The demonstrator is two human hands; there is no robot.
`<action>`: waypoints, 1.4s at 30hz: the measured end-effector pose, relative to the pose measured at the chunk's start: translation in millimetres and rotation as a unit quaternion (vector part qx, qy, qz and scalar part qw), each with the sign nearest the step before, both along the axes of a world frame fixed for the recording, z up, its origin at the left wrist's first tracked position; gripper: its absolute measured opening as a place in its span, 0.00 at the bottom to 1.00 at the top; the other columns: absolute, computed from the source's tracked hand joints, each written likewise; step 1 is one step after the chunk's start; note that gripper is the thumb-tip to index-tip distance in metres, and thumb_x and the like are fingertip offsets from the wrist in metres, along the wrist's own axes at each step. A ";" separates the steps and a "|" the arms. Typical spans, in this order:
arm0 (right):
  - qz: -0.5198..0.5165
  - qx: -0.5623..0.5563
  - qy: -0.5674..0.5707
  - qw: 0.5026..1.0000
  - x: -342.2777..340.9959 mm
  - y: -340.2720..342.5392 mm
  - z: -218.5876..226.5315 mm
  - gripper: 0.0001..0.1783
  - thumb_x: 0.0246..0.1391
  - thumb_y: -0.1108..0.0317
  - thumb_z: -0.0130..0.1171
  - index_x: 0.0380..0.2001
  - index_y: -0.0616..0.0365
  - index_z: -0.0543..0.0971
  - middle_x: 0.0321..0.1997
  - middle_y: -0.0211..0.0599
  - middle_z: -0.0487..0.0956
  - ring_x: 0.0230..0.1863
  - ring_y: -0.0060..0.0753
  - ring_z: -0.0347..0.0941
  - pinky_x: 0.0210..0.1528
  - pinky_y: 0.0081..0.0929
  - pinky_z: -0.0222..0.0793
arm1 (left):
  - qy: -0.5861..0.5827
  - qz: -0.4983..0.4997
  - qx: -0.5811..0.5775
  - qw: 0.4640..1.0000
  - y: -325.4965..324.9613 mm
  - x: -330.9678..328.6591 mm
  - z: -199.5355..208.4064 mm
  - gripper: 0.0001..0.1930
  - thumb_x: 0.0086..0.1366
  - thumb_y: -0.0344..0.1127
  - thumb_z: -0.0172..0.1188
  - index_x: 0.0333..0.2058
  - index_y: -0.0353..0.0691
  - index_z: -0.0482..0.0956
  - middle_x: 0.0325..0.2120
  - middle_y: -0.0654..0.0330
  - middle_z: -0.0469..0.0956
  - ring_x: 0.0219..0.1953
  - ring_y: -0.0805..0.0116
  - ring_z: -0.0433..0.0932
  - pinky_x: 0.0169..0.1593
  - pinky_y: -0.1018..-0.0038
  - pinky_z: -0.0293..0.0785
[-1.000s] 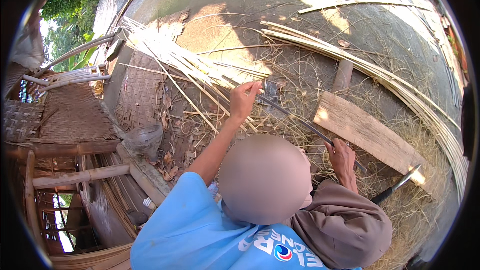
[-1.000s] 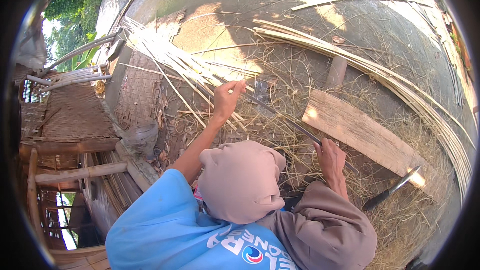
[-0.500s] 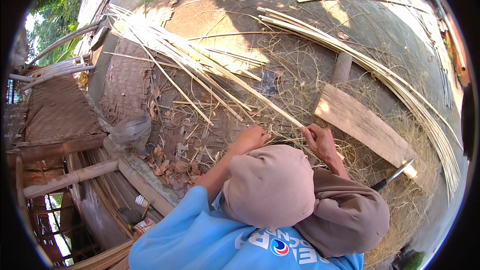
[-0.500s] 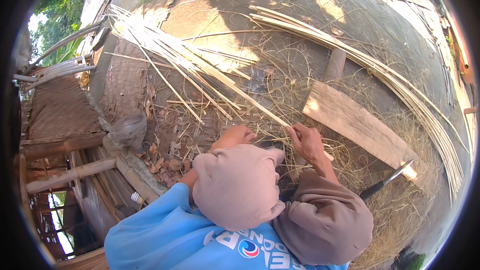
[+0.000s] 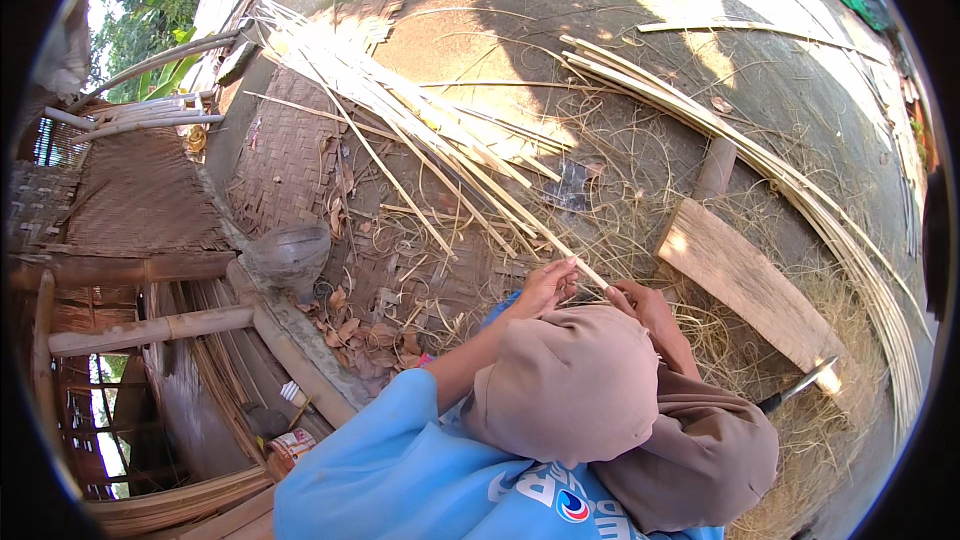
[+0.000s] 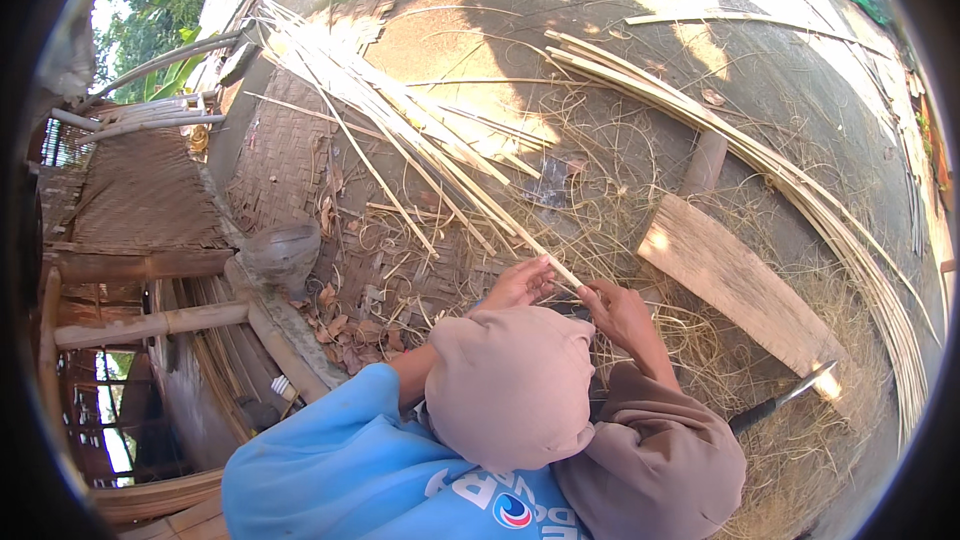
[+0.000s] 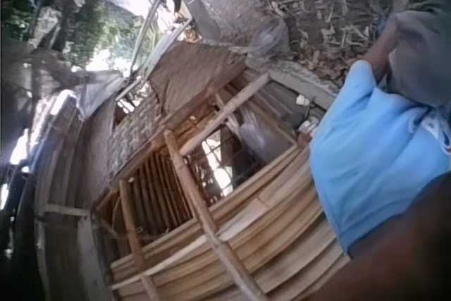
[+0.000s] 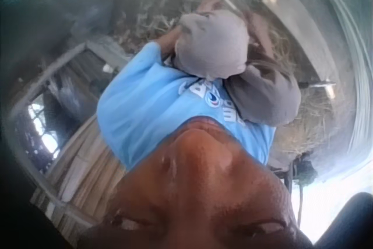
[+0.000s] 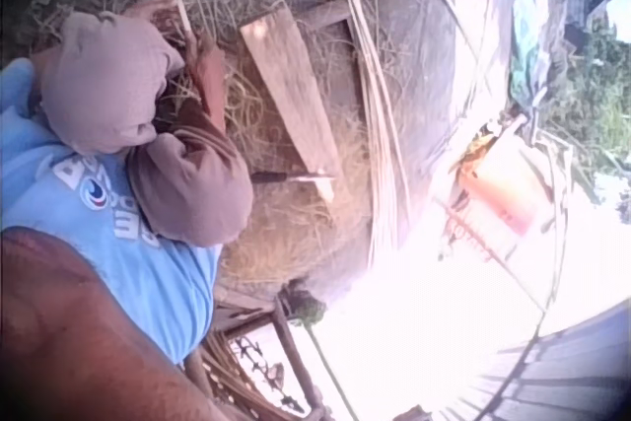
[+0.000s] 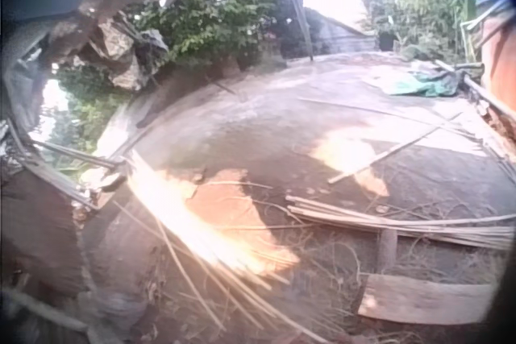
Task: The person splits long bamboo strips into thinner pieces using a knife on a wooden board. They repeatedly position the strips, split them, and place the finished pieces aside.
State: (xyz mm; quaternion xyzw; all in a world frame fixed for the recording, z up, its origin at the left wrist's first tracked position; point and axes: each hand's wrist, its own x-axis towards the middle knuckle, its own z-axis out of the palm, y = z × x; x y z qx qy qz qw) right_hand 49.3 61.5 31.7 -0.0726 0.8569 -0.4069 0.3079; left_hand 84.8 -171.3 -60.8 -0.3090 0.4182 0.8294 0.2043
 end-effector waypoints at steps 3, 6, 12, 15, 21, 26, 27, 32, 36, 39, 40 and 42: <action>-0.020 0.038 0.036 0.998 -7.4 29.0 12.5 0.27 0.72 0.46 0.49 0.51 0.60 0.81 0.35 0.53 0.85 0.38 0.50 0.83 0.44 0.41 0.74 | -0.041 0.040 -0.082 0.995 -14.3 -17.8 10.0 0.16 0.69 0.48 0.67 0.48 0.46 0.82 0.39 0.71 0.76 0.41 0.81 0.72 0.45 0.75 0.74; -0.201 -0.124 0.007 0.972 5.7 62.2 -11.2 0.29 0.74 0.47 0.46 0.53 0.64 0.80 0.43 0.48 0.86 0.43 0.39 0.83 0.49 0.35 0.74 | -0.038 0.108 -0.100 0.988 -67.8 -49.8 2.4 0.14 0.67 0.45 0.70 0.47 0.48 0.82 0.41 0.69 0.77 0.43 0.74 0.72 0.50 0.67 0.73; -0.281 -0.093 -0.002 0.955 51.6 111.4 -30.5 0.27 0.75 0.49 0.47 0.49 0.66 0.81 0.42 0.43 0.86 0.41 0.32 0.81 0.47 0.29 0.75 | -0.013 0.272 -0.079 0.959 -181.9 -157.0 24.9 0.11 0.68 0.47 0.68 0.39 0.48 0.81 0.33 0.67 0.78 0.37 0.67 0.76 0.47 0.63 0.74; -0.294 -0.123 0.006 0.948 77.5 119.4 -23.9 0.24 0.74 0.54 0.50 0.45 0.68 0.82 0.40 0.42 0.86 0.38 0.30 0.81 0.42 0.28 0.75 | -0.027 0.331 -0.263 0.906 -276.1 -165.1 15.1 0.20 0.73 0.47 0.59 0.59 0.47 0.73 0.56 0.60 0.79 0.45 0.62 0.79 0.52 0.61 0.77; -0.505 -0.147 0.057 0.849 130.3 188.7 -21.5 0.22 0.74 0.56 0.51 0.44 0.66 0.83 0.38 0.36 0.86 0.38 0.25 0.81 0.42 0.25 0.75 | 0.089 0.228 -0.370 0.896 -156.0 -161.4 25.7 0.20 0.72 0.47 0.63 0.54 0.39 0.82 0.35 0.59 0.83 0.32 0.74 0.79 0.40 0.76 0.76; -0.613 0.046 0.179 0.768 154.3 287.7 -35.1 0.23 0.73 0.53 0.52 0.49 0.66 0.81 0.46 0.44 0.83 0.44 0.34 0.81 0.49 0.32 0.75 | 0.265 -0.227 -0.292 0.890 33.3 -150.3 120.8 0.18 0.73 0.45 0.64 0.50 0.36 0.86 0.21 0.66 0.78 0.23 0.78 0.75 0.31 0.77 0.74; -0.615 0.096 0.193 0.758 146.5 292.3 -36.7 0.26 0.72 0.51 0.53 0.54 0.66 0.79 0.51 0.49 0.81 0.50 0.39 0.80 0.53 0.36 0.75 | 0.296 -0.254 -0.259 0.884 48.2 -153.5 139.1 0.19 0.73 0.45 0.63 0.50 0.35 0.85 0.22 0.66 0.79 0.23 0.77 0.77 0.32 0.77 0.77; -0.660 0.315 0.051 0.680 167.5 336.8 -102.5 0.52 0.67 0.41 0.55 0.75 0.68 0.46 0.78 0.67 0.48 0.76 0.69 0.50 0.74 0.56 0.54 | 0.458 -0.273 -0.428 0.730 148.0 -255.5 219.5 0.30 0.70 0.55 0.64 0.64 0.44 0.76 0.49 0.48 0.82 0.53 0.62 0.81 0.55 0.64 0.81; -0.631 0.347 0.153 0.677 178.0 330.7 -158.3 0.44 0.70 0.50 0.52 0.75 0.65 0.47 0.74 0.67 0.54 0.73 0.68 0.55 0.70 0.59 0.57 | 0.484 -0.428 -0.604 0.467 169.5 -372.3 222.0 0.31 0.69 0.58 0.62 0.63 0.45 0.76 0.53 0.50 0.82 0.57 0.54 0.80 0.57 0.58 0.79; -0.632 0.341 0.162 0.677 187.7 338.9 -164.7 0.37 0.71 0.58 0.50 0.73 0.64 0.51 0.69 0.67 0.61 0.68 0.67 0.60 0.65 0.59 0.60 | 0.375 -0.542 -0.665 0.350 207.1 -412.3 189.9 0.25 0.68 0.50 0.63 0.58 0.42 0.79 0.52 0.52 0.83 0.55 0.49 0.80 0.56 0.56 0.78; -0.634 0.343 0.159 0.674 189.5 339.5 -163.4 0.35 0.71 0.59 0.50 0.73 0.64 0.52 0.68 0.67 0.63 0.67 0.67 0.61 0.64 0.59 0.61 | 0.387 -0.546 -0.669 0.322 213.5 -419.5 165.0 0.23 0.68 0.48 0.63 0.56 0.41 0.79 0.51 0.51 0.82 0.54 0.48 0.81 0.55 0.55 0.78; -0.636 0.345 0.155 0.672 185.4 332.4 -158.1 0.32 0.72 0.62 0.49 0.72 0.63 0.54 0.65 0.66 0.66 0.64 0.66 0.63 0.62 0.58 0.62 | 0.407 -0.551 -0.679 0.265 204.3 -430.2 99.6 0.19 0.68 0.44 0.62 0.52 0.40 0.80 0.50 0.49 0.82 0.51 0.45 0.82 0.53 0.53 0.79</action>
